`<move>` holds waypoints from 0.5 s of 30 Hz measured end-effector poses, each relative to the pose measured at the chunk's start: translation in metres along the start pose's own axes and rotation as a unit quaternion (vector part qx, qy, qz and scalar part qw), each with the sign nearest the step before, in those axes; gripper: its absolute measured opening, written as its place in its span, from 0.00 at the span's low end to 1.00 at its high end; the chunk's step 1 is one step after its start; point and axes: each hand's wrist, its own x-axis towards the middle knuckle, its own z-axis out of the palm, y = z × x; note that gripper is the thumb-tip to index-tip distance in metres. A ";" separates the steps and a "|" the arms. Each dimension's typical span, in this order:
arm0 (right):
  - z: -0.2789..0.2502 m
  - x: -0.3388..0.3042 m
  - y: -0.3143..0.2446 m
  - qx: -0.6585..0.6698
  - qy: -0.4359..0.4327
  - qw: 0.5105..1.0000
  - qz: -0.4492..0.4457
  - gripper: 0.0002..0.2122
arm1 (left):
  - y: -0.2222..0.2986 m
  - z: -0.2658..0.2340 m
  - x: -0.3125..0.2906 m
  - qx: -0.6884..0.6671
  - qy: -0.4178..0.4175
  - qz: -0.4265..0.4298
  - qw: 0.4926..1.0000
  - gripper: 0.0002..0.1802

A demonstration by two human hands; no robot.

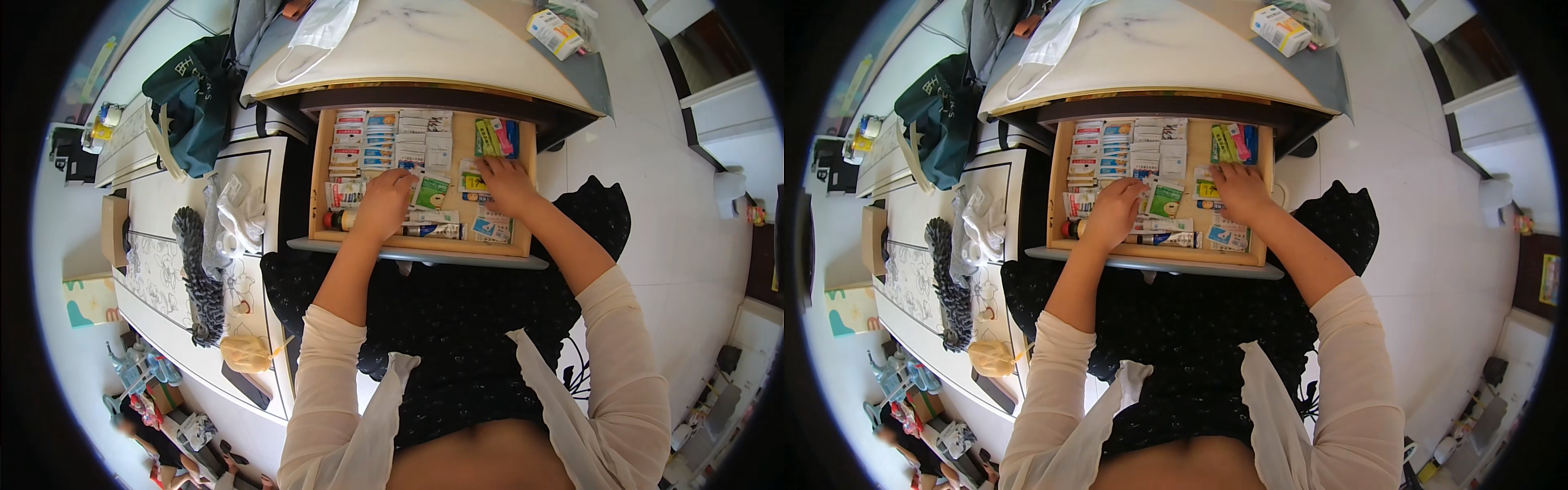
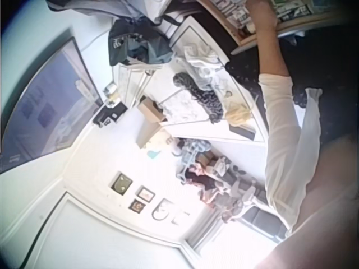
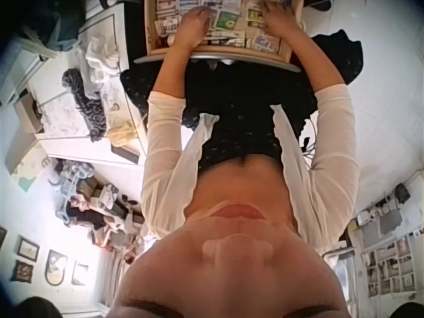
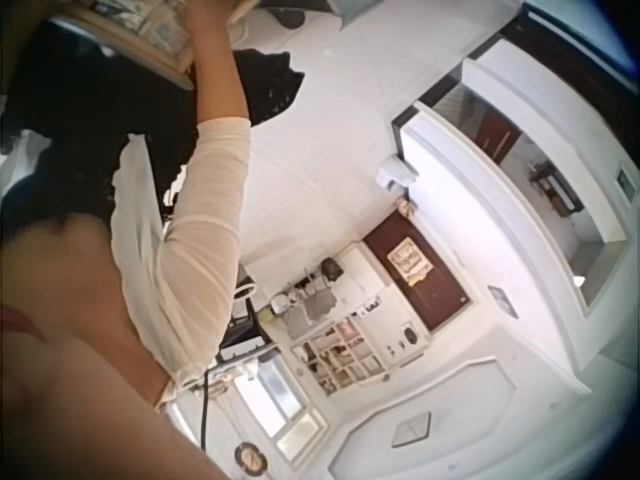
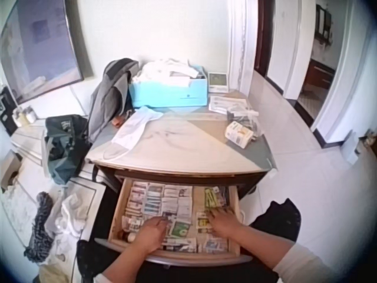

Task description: The person sits on the floor and organizes small medical packets and boxes from a drawer onto a nearby surface. They repeatedly pick up items, sort them by type, and place them into the drawer in an orderly fashion.

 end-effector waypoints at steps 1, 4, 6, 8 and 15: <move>-0.001 0.000 -0.001 0.005 -0.001 1.000 0.004 0.42 | -0.001 0.001 0.000 0.001 -0.001 -0.001 1.000 0.15; -0.002 -0.001 -0.002 0.003 0.000 1.000 0.006 0.42 | 0.000 0.000 0.000 0.001 -0.008 -0.004 1.000 0.16; -0.002 -0.001 -0.002 0.005 0.002 1.000 0.009 0.41 | 0.000 0.000 0.000 0.001 -0.013 -0.006 1.000 0.16; -0.003 -0.002 -0.004 0.005 0.003 1.000 0.016 0.40 | -0.001 0.001 -0.001 0.001 -0.015 -0.009 1.000 0.16; 0.007 0.004 -0.004 -0.015 0.048 0.999 0.016 0.28 | 0.003 -0.001 0.001 -0.005 -0.025 -0.017 1.000 0.15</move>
